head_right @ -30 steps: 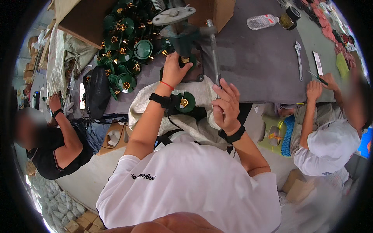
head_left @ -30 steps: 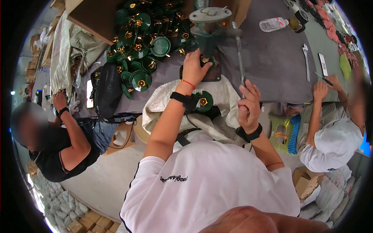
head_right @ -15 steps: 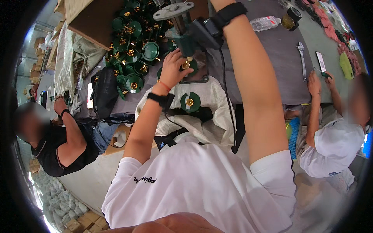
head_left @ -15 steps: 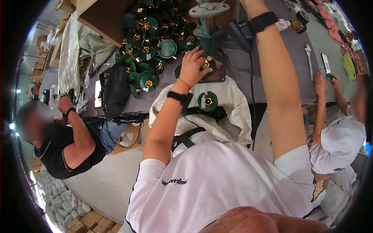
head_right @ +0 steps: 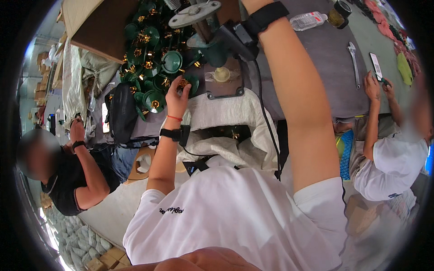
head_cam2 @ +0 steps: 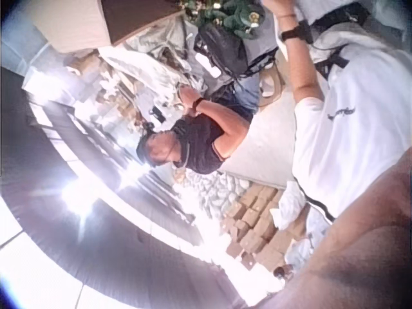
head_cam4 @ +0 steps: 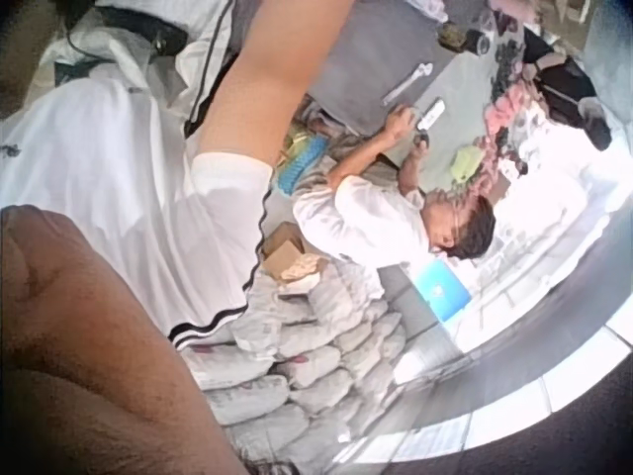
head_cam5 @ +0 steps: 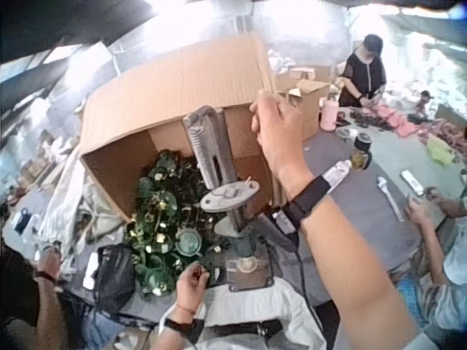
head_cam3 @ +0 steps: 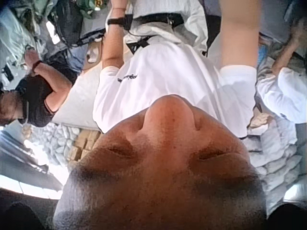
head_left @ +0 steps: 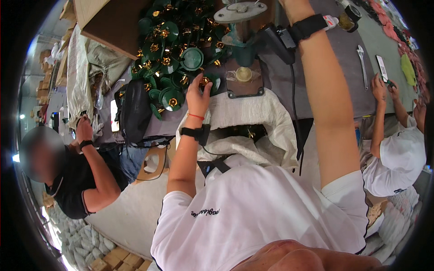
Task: The worker uses a manual hand press to attach gold decorative studs to green plastic parts on an assembly line.
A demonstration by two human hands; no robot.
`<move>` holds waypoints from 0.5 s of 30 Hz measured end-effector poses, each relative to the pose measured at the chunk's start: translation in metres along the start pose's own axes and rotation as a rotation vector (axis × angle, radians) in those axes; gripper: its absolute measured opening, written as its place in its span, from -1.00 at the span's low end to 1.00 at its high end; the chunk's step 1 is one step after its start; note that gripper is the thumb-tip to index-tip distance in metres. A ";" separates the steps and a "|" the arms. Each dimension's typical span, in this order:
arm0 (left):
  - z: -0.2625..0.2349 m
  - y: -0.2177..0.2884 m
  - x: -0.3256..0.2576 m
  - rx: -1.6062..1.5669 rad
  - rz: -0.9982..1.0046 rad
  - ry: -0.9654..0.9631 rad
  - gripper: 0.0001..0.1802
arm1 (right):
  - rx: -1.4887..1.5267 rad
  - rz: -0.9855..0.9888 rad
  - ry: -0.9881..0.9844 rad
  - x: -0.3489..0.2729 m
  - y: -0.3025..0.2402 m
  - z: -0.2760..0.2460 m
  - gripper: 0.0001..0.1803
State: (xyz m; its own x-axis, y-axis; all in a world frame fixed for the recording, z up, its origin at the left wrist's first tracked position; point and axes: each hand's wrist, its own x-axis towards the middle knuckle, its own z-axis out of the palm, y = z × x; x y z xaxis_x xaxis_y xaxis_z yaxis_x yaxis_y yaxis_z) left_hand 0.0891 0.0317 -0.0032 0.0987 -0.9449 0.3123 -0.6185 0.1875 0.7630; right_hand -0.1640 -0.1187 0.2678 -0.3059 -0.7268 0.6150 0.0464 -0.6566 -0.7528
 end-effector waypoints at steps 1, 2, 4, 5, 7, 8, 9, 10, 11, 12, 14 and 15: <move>0.002 0.015 0.001 -0.061 -0.003 0.049 -0.46 | 0.020 -0.002 0.000 -0.002 0.002 0.001 -0.61; 0.007 0.030 0.004 -0.065 -0.004 0.042 -0.46 | 0.040 -0.003 -0.001 -0.003 0.003 0.000 -0.61; 0.018 0.050 0.008 0.049 0.238 -0.047 -0.46 | 0.028 -0.014 -0.005 -0.004 0.003 0.003 -0.60; 0.031 0.051 0.010 0.015 0.298 -0.072 -0.47 | 0.019 -0.030 -0.005 -0.003 0.003 0.004 -0.60; 0.058 0.056 0.015 0.012 0.271 -0.071 -0.48 | -0.006 -0.028 -0.006 -0.001 0.007 -0.001 -0.60; 0.066 0.057 0.019 0.010 0.244 -0.072 -0.49 | -0.032 -0.025 -0.007 0.001 0.008 -0.005 -0.60; 0.070 0.058 0.021 0.027 0.241 -0.095 -0.54 | -0.038 -0.026 -0.005 -0.002 0.003 -0.007 -0.60; 0.072 0.060 0.019 0.021 0.245 -0.100 -0.54 | -0.010 -0.037 -0.049 -0.006 -0.003 -0.012 -0.62; 0.074 0.060 0.019 -0.030 0.219 -0.116 -0.56 | 0.016 -0.050 -0.090 -0.013 -0.012 -0.017 -0.63; 0.067 0.053 0.017 -0.058 0.168 -0.101 -0.59 | 0.039 -0.043 -0.111 -0.030 -0.020 -0.011 -0.63; 0.060 0.043 0.016 -0.095 0.144 -0.080 -0.60 | 0.199 -0.129 -0.157 -0.074 -0.048 -0.015 -0.67; 0.060 0.046 0.017 -0.151 0.146 -0.101 -0.62 | 0.088 -0.084 -0.093 -0.085 -0.061 -0.021 -0.67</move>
State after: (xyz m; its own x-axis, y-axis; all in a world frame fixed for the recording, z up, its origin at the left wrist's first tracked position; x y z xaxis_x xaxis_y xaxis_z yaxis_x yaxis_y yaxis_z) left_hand 0.0151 0.0086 0.0034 -0.0669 -0.9254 0.3731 -0.4963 0.3553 0.7922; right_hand -0.1606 -0.0125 0.2567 -0.2226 -0.6813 0.6974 0.1092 -0.7282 -0.6766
